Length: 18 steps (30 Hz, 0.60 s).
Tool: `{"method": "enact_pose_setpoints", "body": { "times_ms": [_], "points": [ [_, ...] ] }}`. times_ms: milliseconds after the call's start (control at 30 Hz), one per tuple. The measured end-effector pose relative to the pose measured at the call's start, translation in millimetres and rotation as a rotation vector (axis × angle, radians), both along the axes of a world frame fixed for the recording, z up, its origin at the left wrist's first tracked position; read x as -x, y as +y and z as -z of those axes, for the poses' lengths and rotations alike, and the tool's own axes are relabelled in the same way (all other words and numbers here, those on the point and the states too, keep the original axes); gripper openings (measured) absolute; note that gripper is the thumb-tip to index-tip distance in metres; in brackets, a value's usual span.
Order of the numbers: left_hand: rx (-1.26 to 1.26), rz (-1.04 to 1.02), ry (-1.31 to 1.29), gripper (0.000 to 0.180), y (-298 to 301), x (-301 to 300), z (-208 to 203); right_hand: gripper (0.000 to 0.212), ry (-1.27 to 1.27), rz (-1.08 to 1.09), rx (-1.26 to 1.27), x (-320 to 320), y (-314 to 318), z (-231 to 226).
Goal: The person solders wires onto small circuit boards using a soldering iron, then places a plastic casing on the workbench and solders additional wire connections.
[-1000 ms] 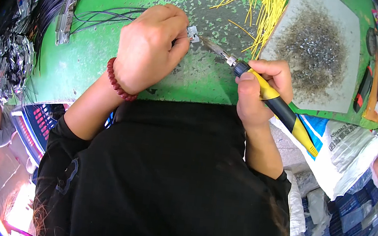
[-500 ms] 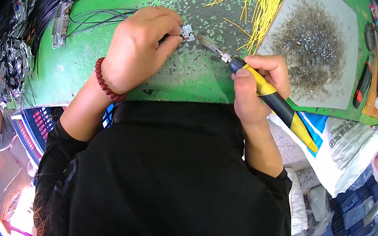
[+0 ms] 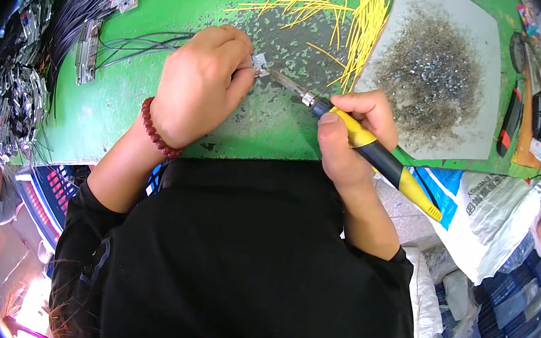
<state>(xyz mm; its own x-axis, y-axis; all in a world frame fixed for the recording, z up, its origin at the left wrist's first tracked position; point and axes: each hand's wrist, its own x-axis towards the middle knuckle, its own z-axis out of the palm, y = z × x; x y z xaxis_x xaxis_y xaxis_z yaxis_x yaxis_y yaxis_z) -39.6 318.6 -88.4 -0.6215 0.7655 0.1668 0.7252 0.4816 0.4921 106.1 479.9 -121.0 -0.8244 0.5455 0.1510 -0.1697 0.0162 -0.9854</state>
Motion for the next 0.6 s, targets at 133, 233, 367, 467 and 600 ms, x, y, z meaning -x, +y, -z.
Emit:
{"method": "enact_pose_setpoints", "body": {
  "times_ms": [133, 233, 367, 467, 600],
  "points": [
    [-0.028, -0.013, 0.034, 0.01, 2, -2, 0, 0.023, -0.036, 0.009, -0.111, -2, 4, 3],
    [-0.01, -0.027, 0.028, 0.009, 2, -2, -1, 0.027, -0.115, -0.023, -0.116, -2, 2, -3],
    [-0.019, -0.026, 0.016, 0.011, 4, -1, -2, 0.023, -0.078, -0.04, -0.098, 1, 2, -3],
    [-0.024, -0.024, 0.031, 0.011, 3, -2, -2, 0.016, -0.076, -0.038, -0.072, 3, -3, -8],
    [-0.036, -0.015, 0.038, 0.011, 4, -1, -2, 0.016, -0.115, -0.054, -0.092, 3, 0, -8]
  ]
}}
